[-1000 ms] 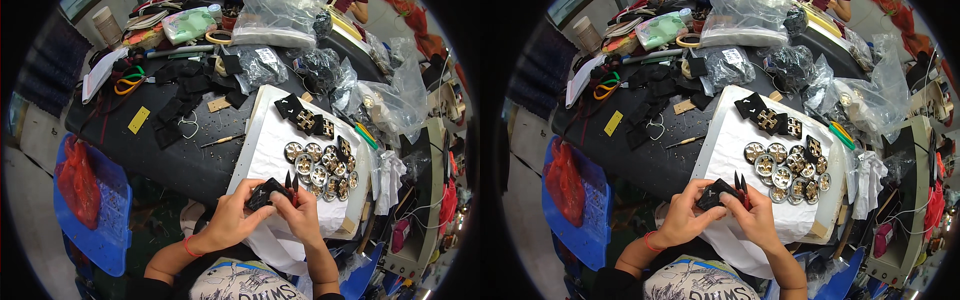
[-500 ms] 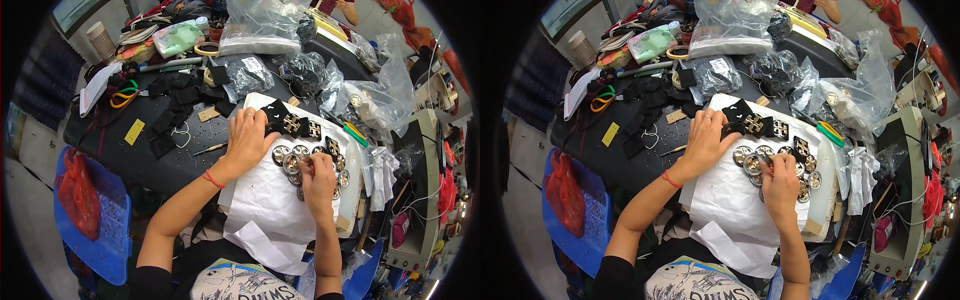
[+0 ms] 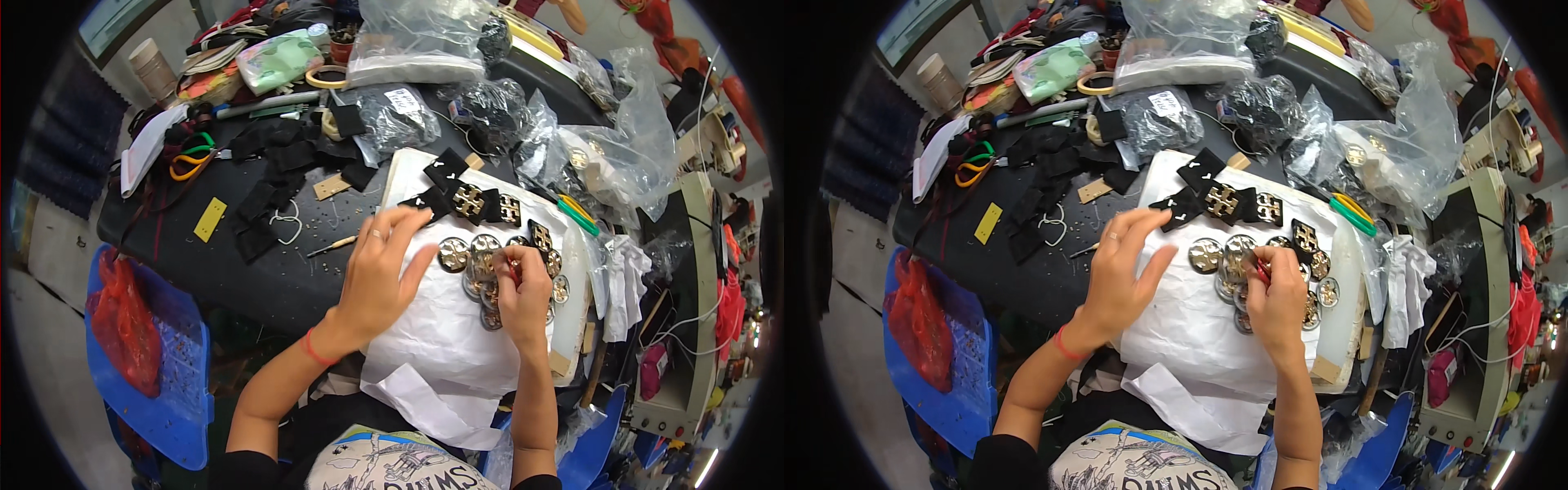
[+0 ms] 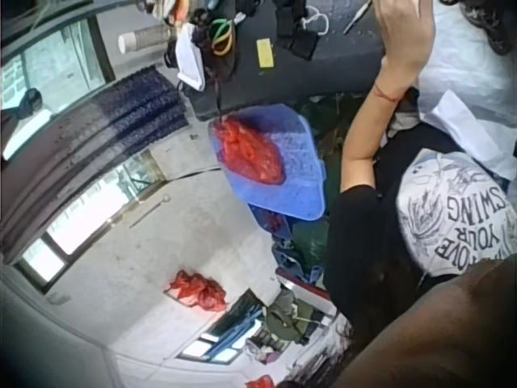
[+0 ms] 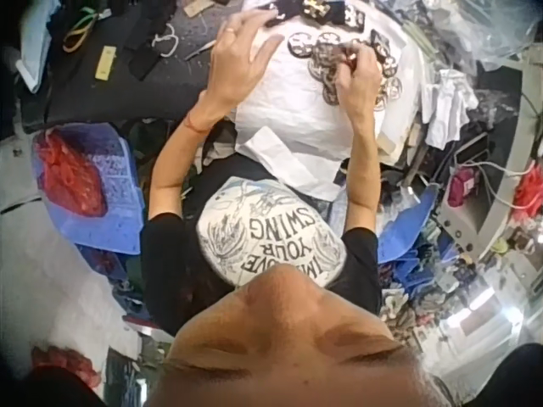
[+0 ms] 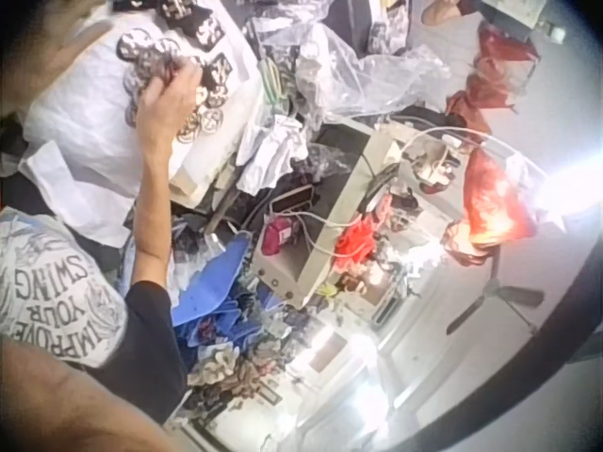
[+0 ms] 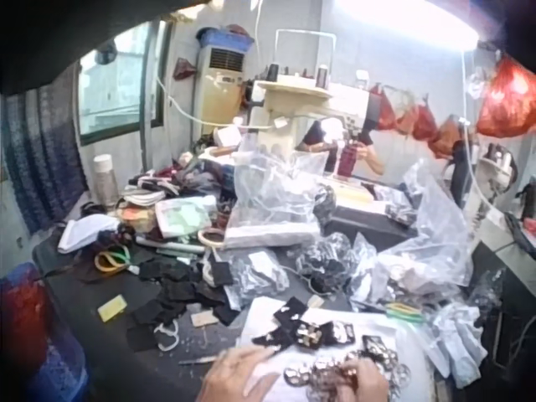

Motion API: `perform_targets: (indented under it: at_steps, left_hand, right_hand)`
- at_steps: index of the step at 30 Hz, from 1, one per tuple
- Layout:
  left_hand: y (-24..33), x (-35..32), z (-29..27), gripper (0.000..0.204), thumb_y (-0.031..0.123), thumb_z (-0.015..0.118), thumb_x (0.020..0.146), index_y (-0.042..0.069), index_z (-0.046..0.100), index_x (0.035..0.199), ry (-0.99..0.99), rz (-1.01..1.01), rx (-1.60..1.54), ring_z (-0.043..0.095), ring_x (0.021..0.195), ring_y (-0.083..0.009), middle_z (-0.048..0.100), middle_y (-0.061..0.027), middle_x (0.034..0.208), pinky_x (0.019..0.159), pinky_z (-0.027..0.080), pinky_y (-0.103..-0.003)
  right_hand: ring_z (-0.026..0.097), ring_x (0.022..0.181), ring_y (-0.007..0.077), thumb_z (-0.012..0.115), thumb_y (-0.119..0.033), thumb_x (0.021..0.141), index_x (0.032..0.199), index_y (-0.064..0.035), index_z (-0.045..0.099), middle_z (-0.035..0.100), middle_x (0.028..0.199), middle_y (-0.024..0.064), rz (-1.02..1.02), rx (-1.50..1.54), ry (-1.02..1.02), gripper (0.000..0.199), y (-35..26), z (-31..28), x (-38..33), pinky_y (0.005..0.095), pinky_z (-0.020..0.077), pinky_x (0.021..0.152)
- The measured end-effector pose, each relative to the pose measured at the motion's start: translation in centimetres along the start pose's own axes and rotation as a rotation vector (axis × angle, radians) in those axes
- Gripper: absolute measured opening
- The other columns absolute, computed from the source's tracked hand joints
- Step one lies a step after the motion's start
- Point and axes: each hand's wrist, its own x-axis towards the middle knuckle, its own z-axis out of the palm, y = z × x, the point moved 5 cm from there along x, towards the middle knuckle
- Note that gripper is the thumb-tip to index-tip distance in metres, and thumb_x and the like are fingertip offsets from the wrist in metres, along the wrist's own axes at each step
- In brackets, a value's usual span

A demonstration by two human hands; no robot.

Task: The person assembles small decorative items by attaching round metallic pieces to black fabric squares. They pick up a fabric square, place a metallic piece on it, and use a tool to secure the attachment. The process is repeated for multiple units, with the finished items placed on a white tray.

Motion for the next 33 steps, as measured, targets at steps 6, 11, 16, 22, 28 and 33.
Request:
perform_targets:
  at_steps: [6, 11, 16, 22, 28, 33]
  left_hand:
    - [1.2, -3.4, 0.5, 0.034, 0.028, 0.048, 0.095, -0.003, 0.059, 0.09, -0.345, -0.477, -0.474, 0.056, 0.058, -0.0123, 0.056, -0.0065, 0.065, 0.052, 0.046, -0.027]
    - [0.5, -4.4, -1.0, 0.04, 0.026, 0.043, 0.097, -0.006, 0.06, 0.082, -0.188, -0.581, -0.536, 0.055, 0.047, -0.0103, 0.056, -0.0067, 0.055, 0.044, 0.043, -0.026]
    - [0.4, -5.1, -1.3, 0.043, 0.03, 0.043, 0.097, -0.005, 0.06, 0.077, -0.232, -0.607, -0.512, 0.054, 0.046, -0.0092, 0.055, -0.0039, 0.053, 0.044, 0.042, -0.025]
    - [-1.4, -6.8, -0.4, 0.046, 0.033, 0.045, 0.096, -0.003, 0.059, 0.071, -0.538, -0.921, -1.006, 0.048, 0.045, -0.0067, 0.052, -0.0015, 0.052, 0.041, 0.036, -0.025]
    - [0.2, -5.2, -2.1, 0.043, 0.029, 0.047, 0.095, -0.004, 0.057, 0.071, -0.366, -0.578, -0.498, 0.035, 0.042, -0.0151, 0.045, -0.0119, 0.049, 0.041, 0.032, -0.032]
    - [0.4, -5.4, -2.1, 0.038, 0.025, 0.046, 0.095, -0.004, 0.058, 0.074, -0.37, -0.506, -0.427, 0.032, 0.043, -0.0261, 0.042, -0.019, 0.052, 0.042, 0.033, -0.035]
  right_hand:
    - [0.042, 0.057, -0.0004, 0.057, -0.012, 0.09, 0.094, 0.0004, 0.056, 0.054, 0.073, -0.0053, 0.426, 0.754, -0.32, 0.013, -4.5, 2.0, -2.4, 0.0173, 0.0337, 0.049]
    - [0.049, 0.057, 0.0196, 0.073, -0.023, 0.073, 0.105, -0.0047, 0.061, 0.048, 0.068, 0.0047, -0.278, -0.219, -0.112, 0.038, -7.6, 0.8, -3.5, 0.0305, 0.0386, 0.048]
    - [0.049, 0.057, 0.0175, 0.074, -0.018, 0.071, 0.102, -0.0058, 0.064, 0.051, 0.069, 0.0033, -0.411, -0.335, 0.037, 0.035, -8.6, 0.8, -3.7, 0.0296, 0.0386, 0.048]
    - [0.05, 0.055, 0.0165, 0.076, -0.013, 0.067, 0.099, -0.0039, 0.066, 0.055, 0.068, 0.0046, -0.383, 0.128, -0.069, 0.035, -6.9, 0.6, -3.4, 0.0284, 0.0391, 0.048]
    - [0.046, 0.051, 0.0136, 0.077, -0.024, 0.067, 0.095, -0.0078, 0.067, 0.054, 0.066, -0.0005, -0.589, -0.248, -0.164, 0.034, -8.6, -0.2, -4.1, 0.027, 0.0347, 0.045]
    - [0.046, 0.05, 0.014, 0.074, -0.028, 0.071, 0.093, -0.0089, 0.066, 0.054, 0.067, -0.0003, -0.586, -0.218, -0.315, 0.031, -7.4, 0.7, -4.3, 0.0291, 0.034, 0.042]
